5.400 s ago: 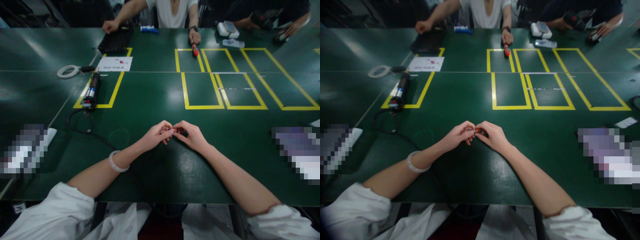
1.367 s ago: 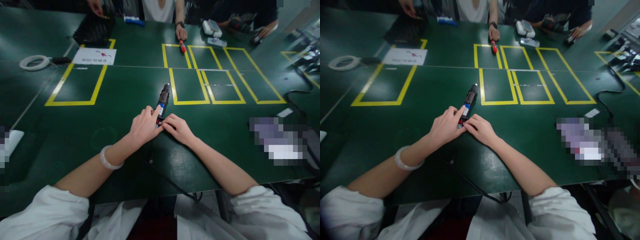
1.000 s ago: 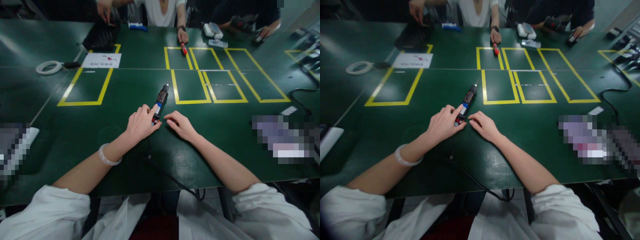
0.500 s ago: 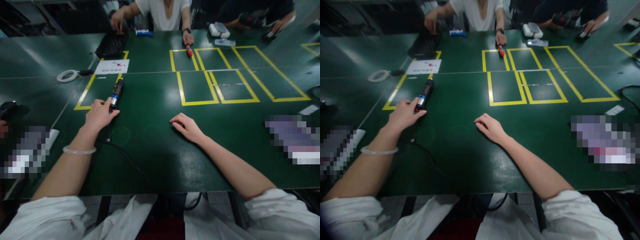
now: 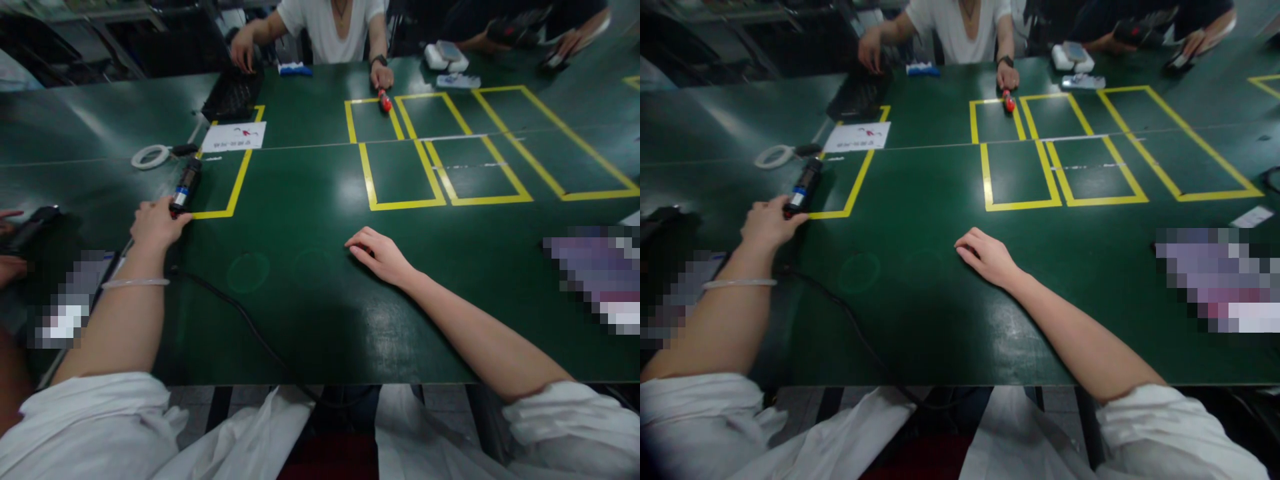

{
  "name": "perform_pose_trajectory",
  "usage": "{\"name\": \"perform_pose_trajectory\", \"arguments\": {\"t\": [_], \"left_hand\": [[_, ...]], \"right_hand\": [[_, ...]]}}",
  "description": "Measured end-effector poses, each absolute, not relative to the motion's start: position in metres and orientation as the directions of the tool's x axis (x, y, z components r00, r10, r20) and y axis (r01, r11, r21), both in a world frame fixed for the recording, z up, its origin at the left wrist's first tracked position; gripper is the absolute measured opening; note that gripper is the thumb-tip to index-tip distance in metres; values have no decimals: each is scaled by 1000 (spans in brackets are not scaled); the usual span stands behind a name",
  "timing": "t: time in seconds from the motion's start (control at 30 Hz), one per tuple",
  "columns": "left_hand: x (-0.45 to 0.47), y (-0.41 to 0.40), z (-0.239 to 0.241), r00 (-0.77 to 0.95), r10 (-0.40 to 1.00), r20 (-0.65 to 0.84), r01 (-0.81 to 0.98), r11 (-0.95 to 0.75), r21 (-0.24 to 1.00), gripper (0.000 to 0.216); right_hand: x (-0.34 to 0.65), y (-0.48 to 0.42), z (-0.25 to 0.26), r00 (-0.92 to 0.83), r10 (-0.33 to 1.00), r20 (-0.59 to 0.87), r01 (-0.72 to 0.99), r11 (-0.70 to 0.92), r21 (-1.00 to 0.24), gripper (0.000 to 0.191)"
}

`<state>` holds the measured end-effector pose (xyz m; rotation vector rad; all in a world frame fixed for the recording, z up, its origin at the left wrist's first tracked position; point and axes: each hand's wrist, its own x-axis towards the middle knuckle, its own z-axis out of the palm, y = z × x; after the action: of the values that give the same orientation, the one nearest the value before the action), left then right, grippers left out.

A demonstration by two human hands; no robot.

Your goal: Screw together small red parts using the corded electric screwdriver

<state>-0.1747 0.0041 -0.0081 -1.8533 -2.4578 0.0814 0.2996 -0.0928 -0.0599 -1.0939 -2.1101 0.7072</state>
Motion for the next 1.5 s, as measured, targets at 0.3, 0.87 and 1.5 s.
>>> {"name": "perform_pose_trajectory", "arguments": {"t": [0.3, 0.87, 1.5], "left_hand": [[-163, -3, -21, -290, 947, 138, 945, 306, -114, 50], [-48, 4, -13, -9, 972, 235, 558, -191, 808, 20], [87, -58, -42, 743, 654, -142, 78, 126, 989, 73]], "right_hand": [[297, -93, -60, -442, 845, 302, 520, 516, -681, 18], [300, -91, -61, -378, 893, 245, 409, 399, -821, 22], [293, -95, -61, -390, 917, 86, -15, 87, -996, 30]]}}
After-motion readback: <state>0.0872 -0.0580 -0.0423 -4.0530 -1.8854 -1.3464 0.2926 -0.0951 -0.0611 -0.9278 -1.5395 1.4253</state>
